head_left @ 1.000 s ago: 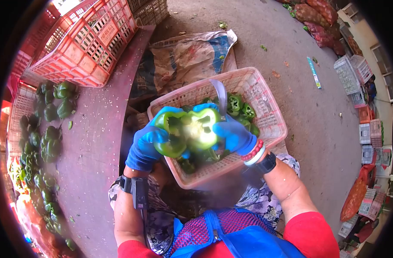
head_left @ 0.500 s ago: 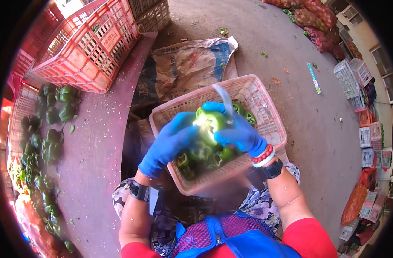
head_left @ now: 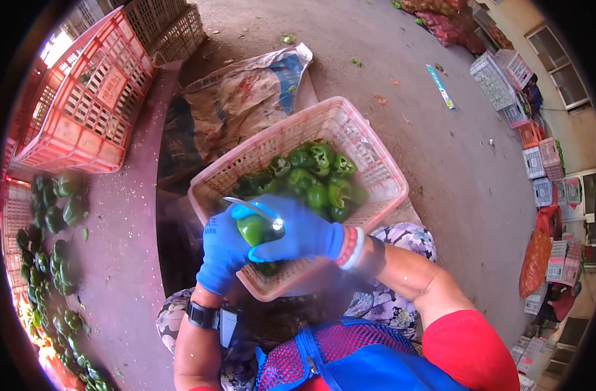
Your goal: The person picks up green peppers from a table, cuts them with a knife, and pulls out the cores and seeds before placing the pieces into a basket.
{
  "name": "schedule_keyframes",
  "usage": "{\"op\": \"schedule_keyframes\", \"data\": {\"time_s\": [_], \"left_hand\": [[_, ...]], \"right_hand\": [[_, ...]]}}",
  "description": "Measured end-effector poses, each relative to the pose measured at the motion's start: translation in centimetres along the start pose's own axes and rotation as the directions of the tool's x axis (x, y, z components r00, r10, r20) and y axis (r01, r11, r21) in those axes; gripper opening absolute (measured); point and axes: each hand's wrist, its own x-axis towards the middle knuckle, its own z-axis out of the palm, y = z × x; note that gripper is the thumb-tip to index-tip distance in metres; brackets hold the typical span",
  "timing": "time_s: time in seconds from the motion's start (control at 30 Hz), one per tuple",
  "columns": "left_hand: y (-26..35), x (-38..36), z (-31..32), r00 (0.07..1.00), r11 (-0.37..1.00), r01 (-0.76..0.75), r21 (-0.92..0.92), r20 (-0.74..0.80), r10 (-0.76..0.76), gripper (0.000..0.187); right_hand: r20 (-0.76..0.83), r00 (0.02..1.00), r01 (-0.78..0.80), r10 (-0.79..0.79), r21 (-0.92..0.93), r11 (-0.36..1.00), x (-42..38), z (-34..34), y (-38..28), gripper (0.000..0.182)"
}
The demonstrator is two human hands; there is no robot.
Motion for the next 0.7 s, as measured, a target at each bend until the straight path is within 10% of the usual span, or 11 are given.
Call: {"op": "schedule_keyframes", "data": {"time_s": [0.23,0.47,0.5,0.57,0.6,0.63,0.67,0.7], "left_hand": [[-0.3,0.5,-2.5,0.981,0.906,0.096,-0.413,0.193,-0.016,0.076],[-0.5,0.4,-3.3,0.982,0.885,0.099,-0.455,0.188,-0.014,0.046],[-2.3,0.5,-2.5,0.98,0.944,-0.199,-0.263,-0.051,0.193,0.049],[-5.6,0.6,-0.6,0.681,0.754,-0.586,0.297,-0.323,0.657,0.061],[-5.8,-0.1,-0.1,0.767,0.835,-0.52,0.181,-0.332,0.549,0.084],[-5.8,0.3,0.7,0.96,0.865,-0.271,-0.421,-0.19,0.208,0.058],[-5.8,0.6,1.6,0.985,0.519,0.077,-0.851,-0.014,-0.17,0.043],[-3.2,0.9,-0.4,0.926,0.089,0.364,-0.927,0.35,-0.139,0.055]], "right_hand": [[0.136,0.967,-0.247,0.215,0.706,0.663,0.4,-1.1,-1.3,0.063],[0.112,0.957,-0.255,0.269,0.768,0.587,-0.1,-1.0,-1.5,0.063],[0.099,0.958,-0.237,0.268,0.799,0.552,-0.2,-1.0,-1.5,0.062],[0.036,0.962,-0.143,0.27,0.911,0.386,-0.2,-0.3,-1.0,0.061],[0.001,0.962,-0.089,0.274,0.946,0.312,-0.1,-0.3,-0.9,0.061],[-0.016,0.961,-0.082,0.275,0.937,0.34,0.2,-0.9,-0.7,0.061],[-0.032,0.961,-0.075,0.275,0.927,0.367,0.5,-1.4,-0.6,0.06],[-0.03,0.958,-0.084,0.286,0.922,0.379,0.6,-2.9,-0.8,0.062]]}}
